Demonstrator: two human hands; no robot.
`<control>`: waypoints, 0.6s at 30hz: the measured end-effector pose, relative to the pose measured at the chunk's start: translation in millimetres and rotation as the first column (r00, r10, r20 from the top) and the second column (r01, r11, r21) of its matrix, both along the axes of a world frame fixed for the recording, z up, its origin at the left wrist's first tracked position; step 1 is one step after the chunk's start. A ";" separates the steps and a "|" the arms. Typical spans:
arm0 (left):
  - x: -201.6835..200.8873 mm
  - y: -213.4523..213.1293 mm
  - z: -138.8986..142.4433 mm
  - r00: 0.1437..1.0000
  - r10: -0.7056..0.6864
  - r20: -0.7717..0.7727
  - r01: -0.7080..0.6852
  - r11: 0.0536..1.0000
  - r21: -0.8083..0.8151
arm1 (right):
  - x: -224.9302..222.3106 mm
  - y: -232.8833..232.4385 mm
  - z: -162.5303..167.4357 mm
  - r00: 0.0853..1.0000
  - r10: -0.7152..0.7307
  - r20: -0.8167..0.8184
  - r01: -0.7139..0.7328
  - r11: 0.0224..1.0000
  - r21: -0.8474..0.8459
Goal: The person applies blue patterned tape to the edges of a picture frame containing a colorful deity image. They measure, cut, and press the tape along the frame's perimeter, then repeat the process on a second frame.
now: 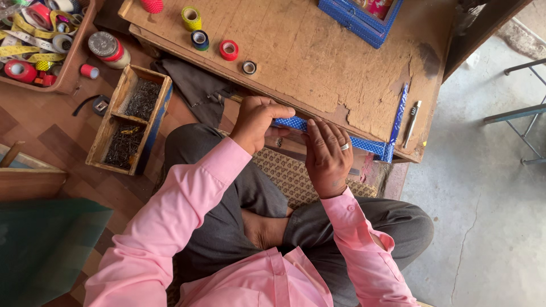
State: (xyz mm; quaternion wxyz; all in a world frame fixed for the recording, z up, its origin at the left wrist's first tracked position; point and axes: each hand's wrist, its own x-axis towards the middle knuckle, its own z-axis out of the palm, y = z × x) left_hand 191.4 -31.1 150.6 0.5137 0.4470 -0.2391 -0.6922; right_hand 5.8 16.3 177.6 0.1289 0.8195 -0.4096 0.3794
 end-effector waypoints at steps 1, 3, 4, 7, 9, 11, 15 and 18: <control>-1.2 -2.5 -1.3 1.000 0.015 -0.021 -0.015 0.999 0.037 | 0.3 -0.9 0.2 0.999 0.003 0.032 -0.003 1.000 0.016; -3.4 -5.9 -6.8 0.997 0.056 -0.057 -0.049 0.992 0.115 | 0.2 -1.4 1.6 0.998 -0.021 0.062 0.013 0.991 0.132; -5.9 -8.7 -10.0 0.996 0.069 -0.050 -0.061 0.987 0.146 | -0.3 -2.3 3.1 0.996 -0.034 0.077 0.019 0.982 0.188; -10.6 -15.7 -16.1 0.995 0.074 -0.067 -0.060 0.979 0.193 | -4.4 -7.5 12.4 0.998 -0.029 0.060 0.008 0.947 0.322; -11.2 -14.4 -13.2 0.992 0.027 -0.124 -0.006 0.986 0.164 | -6.3 -9.5 20.4 0.999 -0.043 0.025 0.027 0.888 0.460; -15.6 -3.1 -3.2 0.914 0.173 0.367 -0.087 0.967 -0.238 | -8.6 -17.4 30.1 0.999 -0.036 -0.009 0.036 0.853 0.521; -27.1 37.6 17.9 0.161 0.758 0.633 0.444 0.517 -0.732 | -26.5 -21.0 41.8 0.995 0.086 0.041 -0.095 0.857 0.506; -51.1 43.6 19.1 0.133 0.727 0.673 0.654 0.446 -0.611 | -64.1 -12.1 41.6 0.946 0.145 0.289 -0.263 0.866 0.426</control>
